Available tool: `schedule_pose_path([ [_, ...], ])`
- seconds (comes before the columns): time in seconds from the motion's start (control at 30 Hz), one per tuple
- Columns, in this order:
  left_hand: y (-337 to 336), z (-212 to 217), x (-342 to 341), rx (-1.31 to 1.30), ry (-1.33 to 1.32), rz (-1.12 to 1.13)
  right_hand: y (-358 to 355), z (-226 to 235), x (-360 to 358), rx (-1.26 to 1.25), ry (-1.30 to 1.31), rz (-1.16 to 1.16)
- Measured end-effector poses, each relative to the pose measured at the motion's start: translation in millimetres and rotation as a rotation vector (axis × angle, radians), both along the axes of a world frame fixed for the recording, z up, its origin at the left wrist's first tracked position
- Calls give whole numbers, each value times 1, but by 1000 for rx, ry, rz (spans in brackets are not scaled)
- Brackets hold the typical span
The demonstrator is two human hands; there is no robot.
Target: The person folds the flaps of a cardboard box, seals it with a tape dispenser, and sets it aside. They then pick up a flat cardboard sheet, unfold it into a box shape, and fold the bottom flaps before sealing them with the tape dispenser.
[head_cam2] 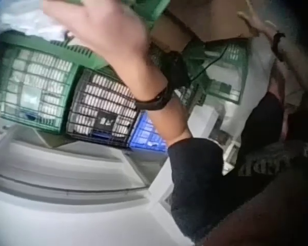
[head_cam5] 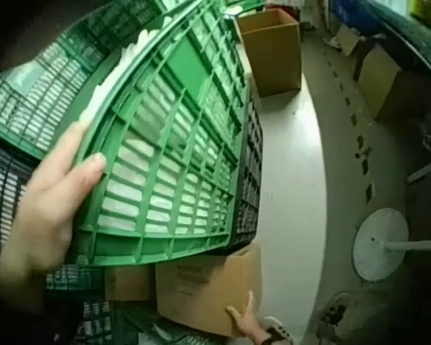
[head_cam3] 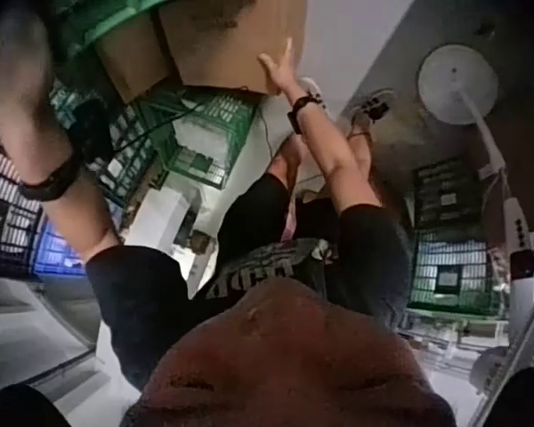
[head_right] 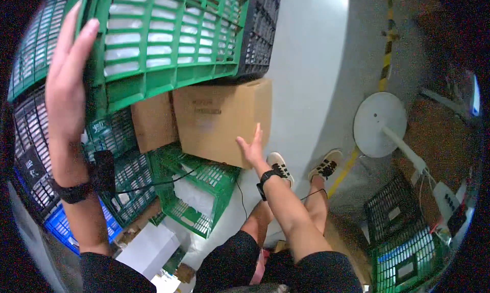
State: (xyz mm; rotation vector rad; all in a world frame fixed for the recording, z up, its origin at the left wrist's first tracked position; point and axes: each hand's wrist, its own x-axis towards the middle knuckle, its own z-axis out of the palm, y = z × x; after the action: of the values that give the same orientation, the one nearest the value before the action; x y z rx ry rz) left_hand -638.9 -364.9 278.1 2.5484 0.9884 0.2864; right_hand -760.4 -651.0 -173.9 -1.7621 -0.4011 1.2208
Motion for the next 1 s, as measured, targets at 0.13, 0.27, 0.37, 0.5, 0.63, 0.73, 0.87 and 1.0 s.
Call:
schedule_pose_path([
  [0.13,-13,0,14,-43,-8,-12,-4,-9,17,-101,200,391],
  [0.27,-15,-17,21,-16,63,59,-55,11,70,-67,47,670],
  [0.37,-9,1,8,40,126,67,-68,100,125,-143,192,608],
  [0.5,-2,12,-5,21,166,109,-79,185,201,-241,238,531],
  [0.63,-6,7,15,10,174,97,-65,275,293,-251,372,226],
  [0.73,-10,12,19,-47,120,142,-50,313,351,-213,242,215],
  [0.87,-9,2,6,-43,142,118,-11,361,414,-174,92,267],
  [1.0,-12,15,10,-43,104,69,8,401,465,-171,1,253],
])
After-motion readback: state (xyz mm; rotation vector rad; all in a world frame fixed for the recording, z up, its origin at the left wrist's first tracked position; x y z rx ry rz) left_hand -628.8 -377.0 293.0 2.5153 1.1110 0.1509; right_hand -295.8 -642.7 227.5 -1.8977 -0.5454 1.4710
